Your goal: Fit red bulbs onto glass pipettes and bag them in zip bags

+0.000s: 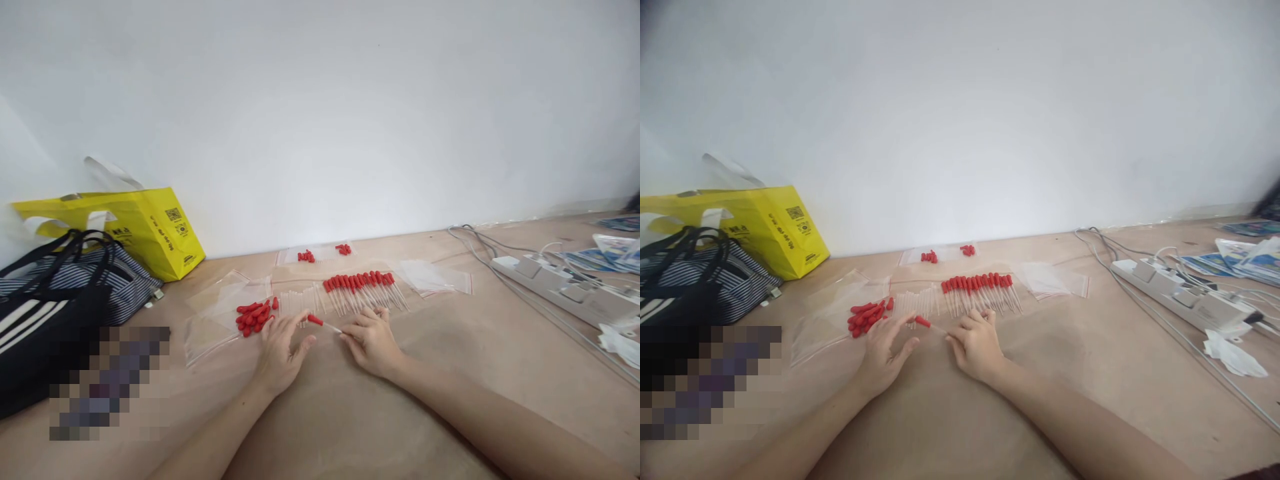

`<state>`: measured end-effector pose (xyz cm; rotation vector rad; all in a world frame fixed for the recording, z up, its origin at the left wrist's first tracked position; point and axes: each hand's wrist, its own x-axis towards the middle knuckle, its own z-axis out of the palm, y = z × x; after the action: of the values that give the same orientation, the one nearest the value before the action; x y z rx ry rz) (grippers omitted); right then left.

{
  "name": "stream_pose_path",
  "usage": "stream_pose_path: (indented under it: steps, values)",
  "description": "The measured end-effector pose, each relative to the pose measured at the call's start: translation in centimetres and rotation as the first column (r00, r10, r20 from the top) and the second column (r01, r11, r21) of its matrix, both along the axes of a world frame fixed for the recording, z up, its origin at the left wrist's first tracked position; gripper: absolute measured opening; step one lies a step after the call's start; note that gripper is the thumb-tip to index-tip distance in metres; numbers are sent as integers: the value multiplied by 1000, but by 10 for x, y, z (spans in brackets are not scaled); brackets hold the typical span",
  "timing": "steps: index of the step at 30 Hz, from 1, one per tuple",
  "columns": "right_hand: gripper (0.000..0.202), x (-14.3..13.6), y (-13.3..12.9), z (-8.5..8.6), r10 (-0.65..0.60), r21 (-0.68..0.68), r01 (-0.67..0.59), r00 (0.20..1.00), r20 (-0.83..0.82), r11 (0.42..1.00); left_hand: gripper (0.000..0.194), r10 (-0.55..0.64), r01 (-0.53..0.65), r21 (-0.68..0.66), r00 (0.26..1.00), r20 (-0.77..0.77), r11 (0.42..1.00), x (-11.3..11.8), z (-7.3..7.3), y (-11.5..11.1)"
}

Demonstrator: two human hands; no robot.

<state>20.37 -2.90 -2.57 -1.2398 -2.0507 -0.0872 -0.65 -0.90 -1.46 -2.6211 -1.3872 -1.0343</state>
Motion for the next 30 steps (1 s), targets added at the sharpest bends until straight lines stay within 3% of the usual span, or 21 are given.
stream_pose_path:
  steps: [4, 7, 10, 13, 17, 24, 30]
  values:
    - [14, -16, 24, 3, -296, -132, 283, 950, -95, 950, 36, 170, -176, 91, 983, 73, 980, -10, -1, 10]
    - [17, -30, 44, 7, -441, -230, 413, 893, -86, 881, 33, 319, -323, 105, 946, 54, 940, -20, 2, 16]
    - [18, -37, 58, 8, -513, -284, 480, 857, -53, 830, 32, 481, -480, 93, 876, 13, 872, -28, 9, 20]
    - [16, -38, 63, 7, -510, -294, 484, 860, -15, 824, 30, 577, -572, 81, 814, -70, 816, -34, 14, 22]
    - [15, -35, 64, 4, -505, -295, 485, 863, 12, 823, 19, 598, -587, 113, 780, -184, 801, -37, 13, 23]
    - [21, -43, 61, 11, -441, -224, 443, 896, 62, 868, 15, 573, -480, 334, 768, -286, 811, -40, 11, 23]
    - [26, -59, 69, 22, -450, -285, 506, 860, 242, 814, 18, 583, -445, 402, 733, -349, 800, -40, 16, 20]
